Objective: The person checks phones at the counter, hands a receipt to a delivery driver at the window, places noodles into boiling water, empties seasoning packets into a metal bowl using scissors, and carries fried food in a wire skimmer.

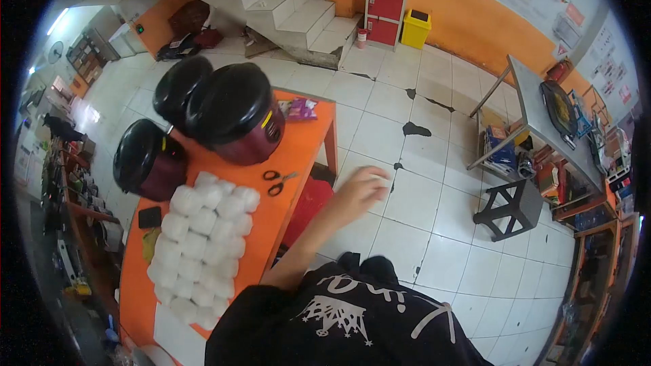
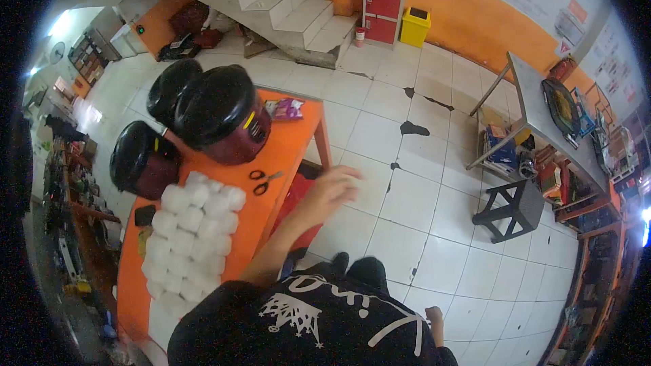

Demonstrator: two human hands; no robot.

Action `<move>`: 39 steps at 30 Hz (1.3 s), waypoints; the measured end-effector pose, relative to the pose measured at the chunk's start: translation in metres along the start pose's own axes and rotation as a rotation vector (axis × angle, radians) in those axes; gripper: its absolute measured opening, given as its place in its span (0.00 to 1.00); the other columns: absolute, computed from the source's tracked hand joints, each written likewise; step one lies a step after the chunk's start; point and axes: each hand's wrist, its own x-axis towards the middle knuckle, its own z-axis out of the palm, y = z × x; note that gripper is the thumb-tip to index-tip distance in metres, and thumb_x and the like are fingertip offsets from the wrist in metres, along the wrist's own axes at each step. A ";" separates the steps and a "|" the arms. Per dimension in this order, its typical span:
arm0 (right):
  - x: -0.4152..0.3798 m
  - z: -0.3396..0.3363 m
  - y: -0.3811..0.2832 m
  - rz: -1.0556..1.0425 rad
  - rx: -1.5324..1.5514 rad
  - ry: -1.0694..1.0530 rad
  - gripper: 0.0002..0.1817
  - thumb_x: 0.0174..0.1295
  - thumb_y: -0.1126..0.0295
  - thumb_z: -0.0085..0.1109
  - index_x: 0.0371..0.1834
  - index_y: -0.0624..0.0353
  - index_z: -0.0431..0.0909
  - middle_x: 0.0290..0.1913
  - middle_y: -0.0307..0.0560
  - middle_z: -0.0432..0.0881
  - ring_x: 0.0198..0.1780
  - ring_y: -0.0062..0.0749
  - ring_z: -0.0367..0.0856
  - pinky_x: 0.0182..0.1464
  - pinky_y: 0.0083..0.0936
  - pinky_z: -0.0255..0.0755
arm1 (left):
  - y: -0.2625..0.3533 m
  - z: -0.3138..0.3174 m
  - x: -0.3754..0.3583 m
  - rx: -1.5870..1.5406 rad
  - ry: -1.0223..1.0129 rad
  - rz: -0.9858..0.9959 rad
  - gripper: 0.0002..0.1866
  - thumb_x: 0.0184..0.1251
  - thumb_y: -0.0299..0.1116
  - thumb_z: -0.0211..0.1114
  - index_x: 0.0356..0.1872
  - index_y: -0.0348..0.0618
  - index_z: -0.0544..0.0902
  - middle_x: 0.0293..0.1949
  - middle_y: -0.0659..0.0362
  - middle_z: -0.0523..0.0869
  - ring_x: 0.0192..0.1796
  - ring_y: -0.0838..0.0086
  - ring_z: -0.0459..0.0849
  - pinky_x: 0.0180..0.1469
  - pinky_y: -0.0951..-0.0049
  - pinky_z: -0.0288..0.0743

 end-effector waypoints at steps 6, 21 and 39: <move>0.032 -0.083 -0.048 0.001 0.290 0.021 0.19 0.58 0.56 0.50 0.37 0.62 0.78 0.39 0.57 0.80 0.44 0.53 0.77 0.47 0.43 0.71 | 0.080 0.001 0.156 -0.768 -1.152 0.535 0.11 0.61 0.31 0.62 0.43 0.41 0.78 0.48 0.53 0.73 0.53 0.61 0.74 0.53 0.64 0.69; -0.009 -0.531 -0.398 -0.707 0.932 0.808 0.15 0.62 0.64 0.54 0.48 0.59 0.76 0.47 0.53 0.76 0.47 0.39 0.77 0.48 0.28 0.73 | 0.035 0.008 0.479 -1.006 -1.403 0.805 0.03 0.59 0.24 0.61 0.33 0.36 0.79 0.31 0.56 0.79 0.30 0.65 0.79 0.29 0.72 0.73; -0.045 -0.063 -0.427 0.861 2.157 -0.022 0.20 0.58 0.60 0.51 0.52 0.55 0.66 0.43 0.46 0.73 0.42 0.38 0.78 0.39 0.38 0.72 | 0.023 0.140 0.558 -2.062 -2.355 -0.454 0.05 0.64 0.27 0.58 0.32 0.35 0.77 0.30 0.54 0.80 0.31 0.64 0.80 0.29 0.72 0.72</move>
